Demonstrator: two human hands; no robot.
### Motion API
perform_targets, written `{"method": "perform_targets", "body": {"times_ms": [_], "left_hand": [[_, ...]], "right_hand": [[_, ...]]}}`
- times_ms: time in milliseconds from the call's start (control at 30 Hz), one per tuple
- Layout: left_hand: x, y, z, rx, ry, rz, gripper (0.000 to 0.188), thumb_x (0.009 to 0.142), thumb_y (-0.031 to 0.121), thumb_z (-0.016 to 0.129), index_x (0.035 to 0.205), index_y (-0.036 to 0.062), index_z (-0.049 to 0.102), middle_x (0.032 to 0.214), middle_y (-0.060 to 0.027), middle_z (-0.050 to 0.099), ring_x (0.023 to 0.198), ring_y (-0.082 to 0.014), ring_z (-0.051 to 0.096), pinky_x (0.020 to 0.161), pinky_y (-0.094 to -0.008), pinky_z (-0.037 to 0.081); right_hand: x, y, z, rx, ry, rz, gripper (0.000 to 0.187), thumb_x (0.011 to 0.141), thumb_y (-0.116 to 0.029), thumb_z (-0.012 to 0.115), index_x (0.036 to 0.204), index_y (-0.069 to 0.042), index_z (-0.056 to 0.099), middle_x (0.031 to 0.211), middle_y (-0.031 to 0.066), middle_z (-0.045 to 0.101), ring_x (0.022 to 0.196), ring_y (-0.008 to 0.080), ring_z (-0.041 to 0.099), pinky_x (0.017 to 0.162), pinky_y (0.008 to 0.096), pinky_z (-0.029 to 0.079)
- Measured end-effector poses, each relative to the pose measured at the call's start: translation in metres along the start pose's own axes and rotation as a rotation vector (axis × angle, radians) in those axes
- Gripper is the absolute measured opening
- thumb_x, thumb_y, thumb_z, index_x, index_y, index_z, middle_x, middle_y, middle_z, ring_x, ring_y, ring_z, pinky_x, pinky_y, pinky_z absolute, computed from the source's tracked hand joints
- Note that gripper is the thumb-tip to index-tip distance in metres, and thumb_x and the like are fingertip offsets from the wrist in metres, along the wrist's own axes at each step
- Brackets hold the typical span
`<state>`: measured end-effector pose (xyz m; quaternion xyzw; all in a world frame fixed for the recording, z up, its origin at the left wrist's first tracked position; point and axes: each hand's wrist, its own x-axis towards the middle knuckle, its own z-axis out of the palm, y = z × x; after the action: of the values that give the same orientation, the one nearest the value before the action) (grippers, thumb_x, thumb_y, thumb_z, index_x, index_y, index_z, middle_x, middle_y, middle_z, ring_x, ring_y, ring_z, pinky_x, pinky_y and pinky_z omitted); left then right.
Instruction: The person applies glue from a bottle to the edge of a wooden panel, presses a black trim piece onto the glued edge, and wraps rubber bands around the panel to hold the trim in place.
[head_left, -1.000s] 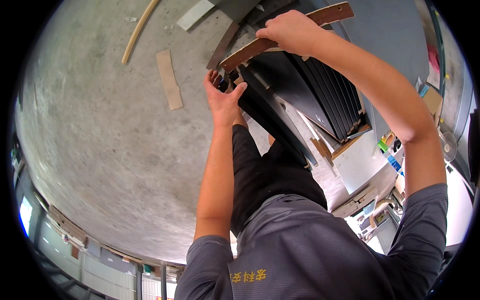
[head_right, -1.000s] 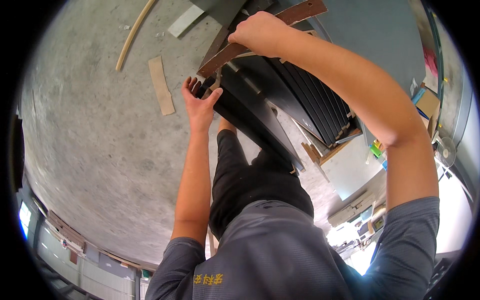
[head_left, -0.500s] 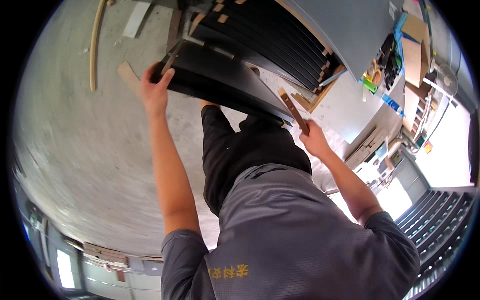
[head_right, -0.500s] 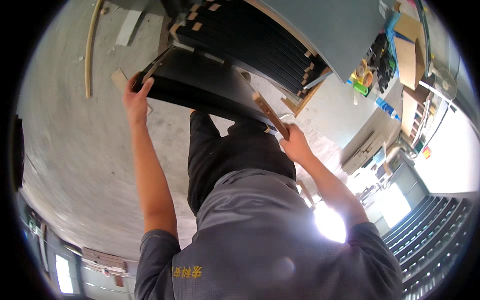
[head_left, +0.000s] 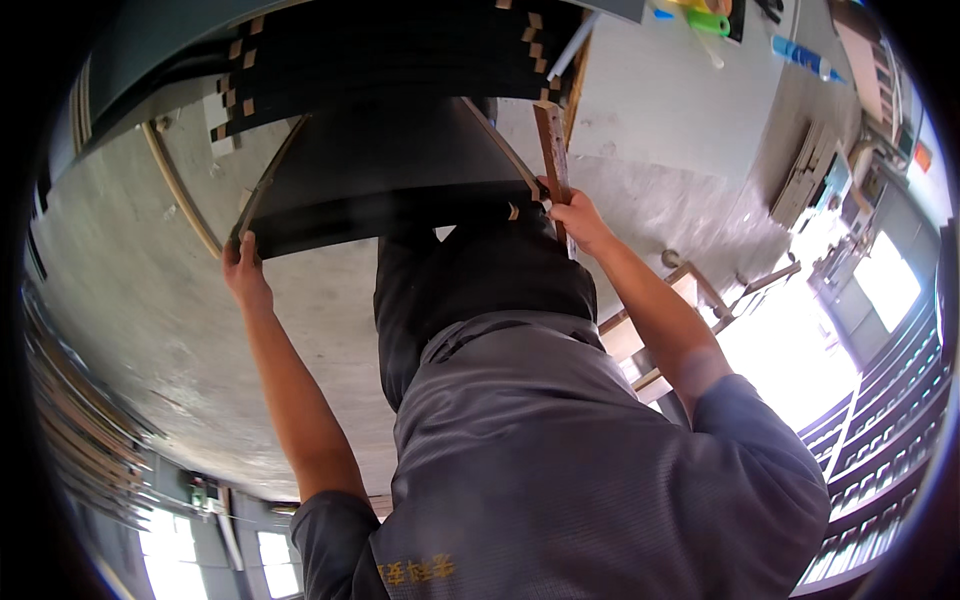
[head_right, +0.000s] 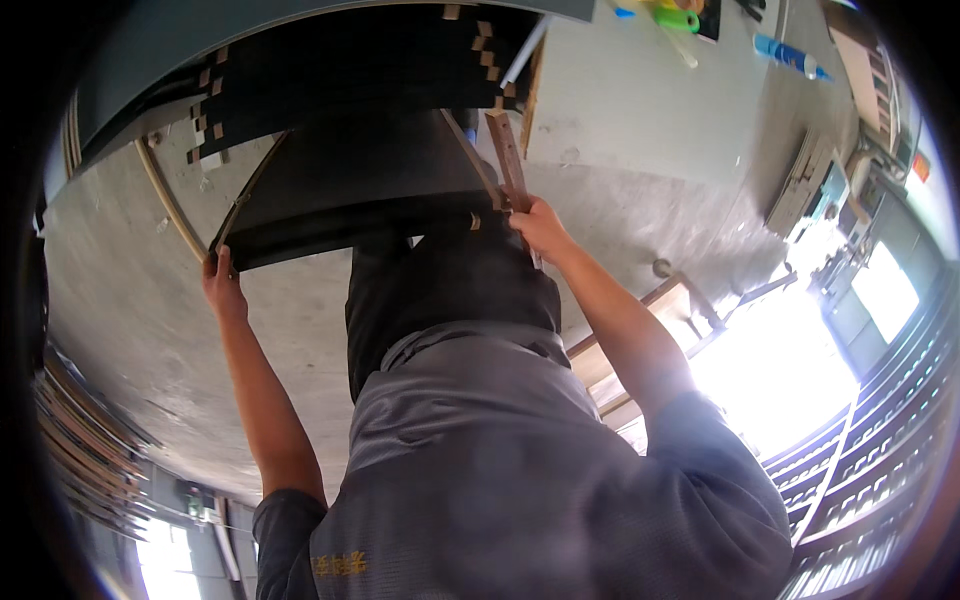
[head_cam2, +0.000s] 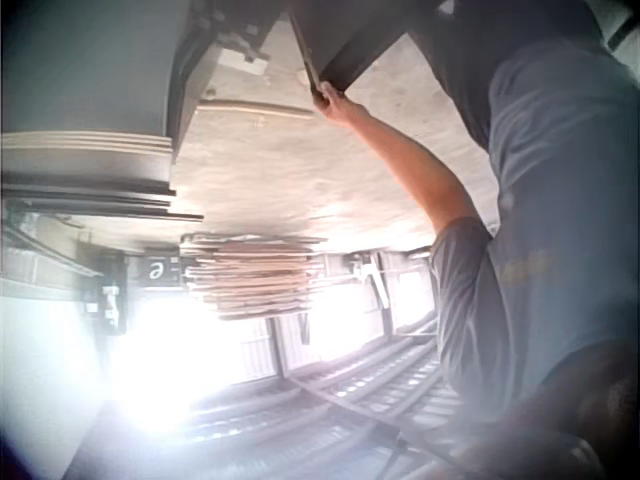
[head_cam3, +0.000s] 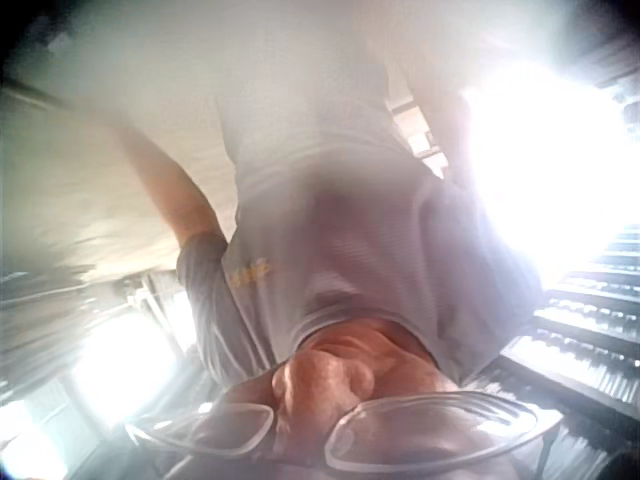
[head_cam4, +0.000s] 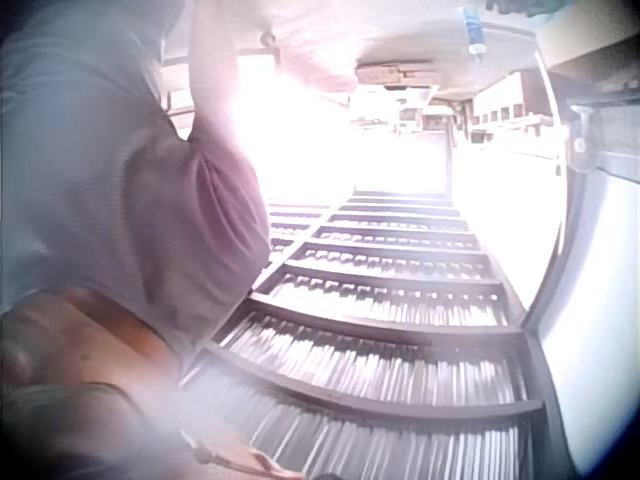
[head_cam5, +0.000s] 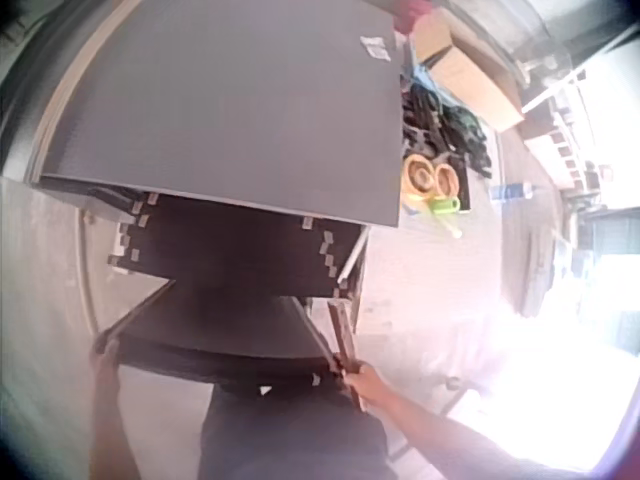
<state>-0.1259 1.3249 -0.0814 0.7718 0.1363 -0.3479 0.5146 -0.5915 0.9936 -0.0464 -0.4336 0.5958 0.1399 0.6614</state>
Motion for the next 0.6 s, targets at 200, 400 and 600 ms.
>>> {"method": "perform_targets", "body": {"times_ms": [200,400,600], "left_hand": [[0.0,0.003,0.004,-0.018,-0.003,0.013,0.027,0.094,0.021,0.073,0.115,0.0068,0.063,0.101,0.0022,0.063,0.089,-0.0082,0.055,0.073,-0.0245,0.041],[0.011,0.006,-0.004,-0.002,-0.062,-0.016,0.032,0.095,0.019,0.072,0.12,0.0049,0.06,0.112,-0.0031,0.065,0.102,-0.0147,0.059,0.088,-0.0317,0.047],[0.015,0.008,0.0,0.03,-0.042,-0.022,0.03,0.095,0.023,0.072,0.117,0.0065,0.061,0.104,-0.001,0.063,0.093,-0.011,0.056,0.076,-0.0261,0.043]], "right_hand": [[-0.01,-0.006,0.008,0.139,0.021,-0.068,0.041,0.08,-0.008,0.056,0.12,-0.001,0.066,0.084,0.0005,0.062,0.074,0.0087,0.054,0.066,0.0275,0.045],[-0.028,0.001,-0.007,-0.017,0.01,-0.073,0.042,0.084,-0.011,0.06,0.125,-0.004,0.062,0.094,0.008,0.067,0.084,0.017,0.061,0.078,0.0316,0.049],[-0.088,0.046,-0.01,-0.424,0.296,0.022,0.043,0.087,-0.019,0.063,0.125,-0.003,0.054,0.099,0.0253,0.065,0.098,0.0412,0.063,0.088,0.0451,0.049]]}}
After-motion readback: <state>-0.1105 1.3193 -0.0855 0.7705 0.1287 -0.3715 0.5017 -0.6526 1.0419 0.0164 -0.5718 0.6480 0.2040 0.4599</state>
